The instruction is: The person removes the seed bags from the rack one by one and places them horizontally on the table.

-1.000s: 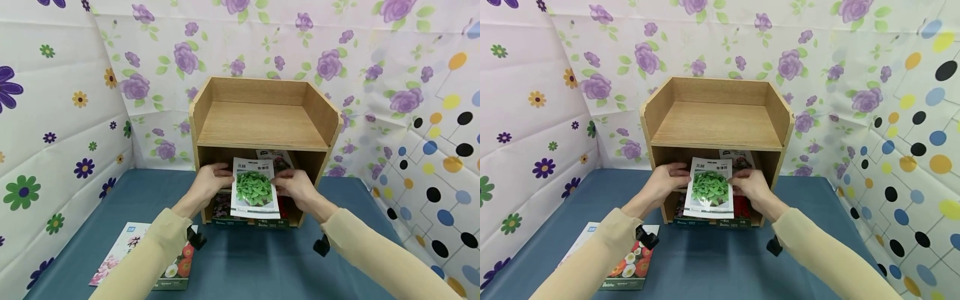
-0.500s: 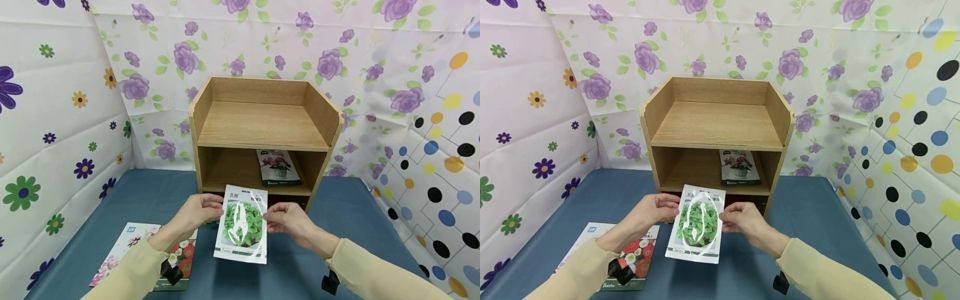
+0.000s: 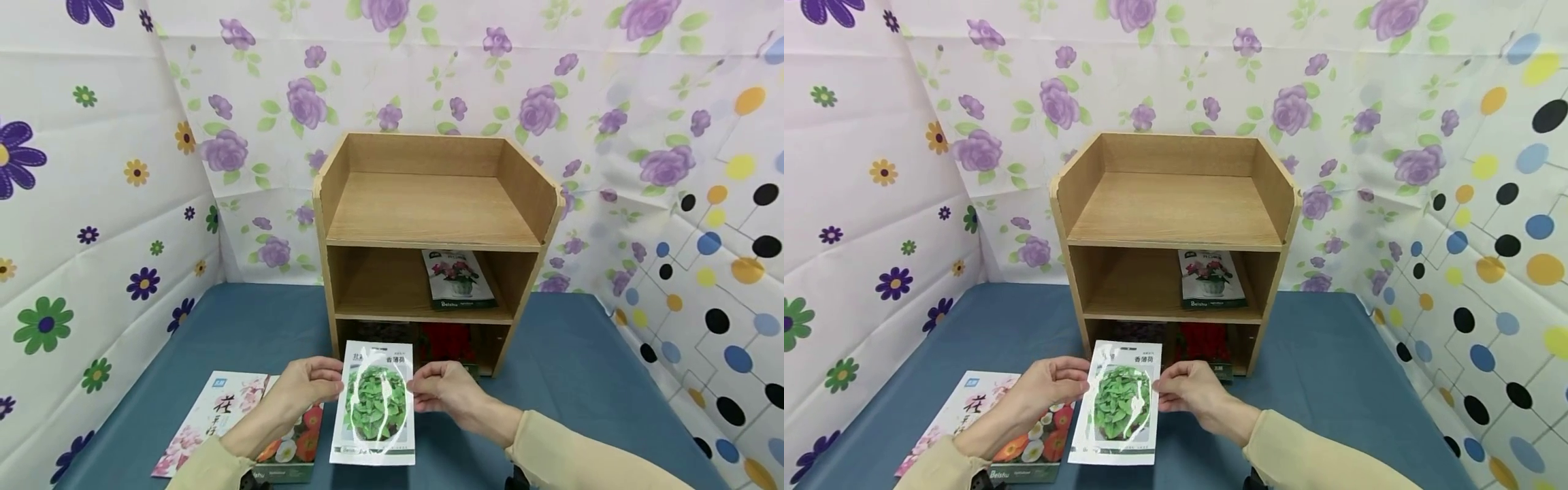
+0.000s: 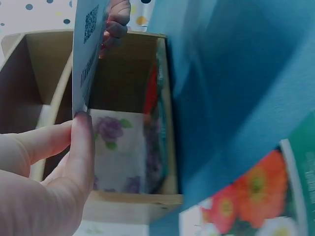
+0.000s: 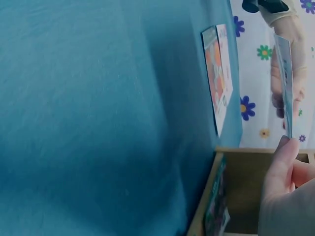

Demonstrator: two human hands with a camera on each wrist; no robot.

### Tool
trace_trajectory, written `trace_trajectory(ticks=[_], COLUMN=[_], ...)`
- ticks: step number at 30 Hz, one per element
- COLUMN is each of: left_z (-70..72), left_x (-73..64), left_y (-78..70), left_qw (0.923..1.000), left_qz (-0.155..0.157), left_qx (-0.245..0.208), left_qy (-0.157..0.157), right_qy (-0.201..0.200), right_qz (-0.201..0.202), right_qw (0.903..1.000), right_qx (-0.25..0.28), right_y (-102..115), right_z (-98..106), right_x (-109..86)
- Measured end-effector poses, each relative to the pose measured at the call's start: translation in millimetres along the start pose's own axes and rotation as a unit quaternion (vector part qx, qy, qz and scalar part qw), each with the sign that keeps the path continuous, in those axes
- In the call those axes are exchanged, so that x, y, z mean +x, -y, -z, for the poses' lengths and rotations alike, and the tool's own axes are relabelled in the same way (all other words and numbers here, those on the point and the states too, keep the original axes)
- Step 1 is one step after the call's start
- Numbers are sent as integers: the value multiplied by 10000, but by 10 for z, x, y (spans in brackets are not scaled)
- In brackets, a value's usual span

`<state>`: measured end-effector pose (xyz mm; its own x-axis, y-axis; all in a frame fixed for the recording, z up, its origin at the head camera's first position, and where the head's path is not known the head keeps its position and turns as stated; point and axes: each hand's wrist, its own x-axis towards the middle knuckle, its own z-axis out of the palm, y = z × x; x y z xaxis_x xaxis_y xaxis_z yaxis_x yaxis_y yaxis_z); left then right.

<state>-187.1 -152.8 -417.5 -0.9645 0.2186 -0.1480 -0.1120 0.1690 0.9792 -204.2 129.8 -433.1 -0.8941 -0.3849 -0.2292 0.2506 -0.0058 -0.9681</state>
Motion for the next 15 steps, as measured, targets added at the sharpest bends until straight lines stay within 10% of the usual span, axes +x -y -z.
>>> trace_trajectory(ticks=[15], left_z=[115], left_x=[62], left_y=[531], left_qw=[9960], left_qz=[849], left_qx=[-220], left_qy=[178], right_qy=[-105], right_qz=[-872], right_qw=[9961], right_qx=[71], right_y=[-343], right_z=[-172], right_x=[197])
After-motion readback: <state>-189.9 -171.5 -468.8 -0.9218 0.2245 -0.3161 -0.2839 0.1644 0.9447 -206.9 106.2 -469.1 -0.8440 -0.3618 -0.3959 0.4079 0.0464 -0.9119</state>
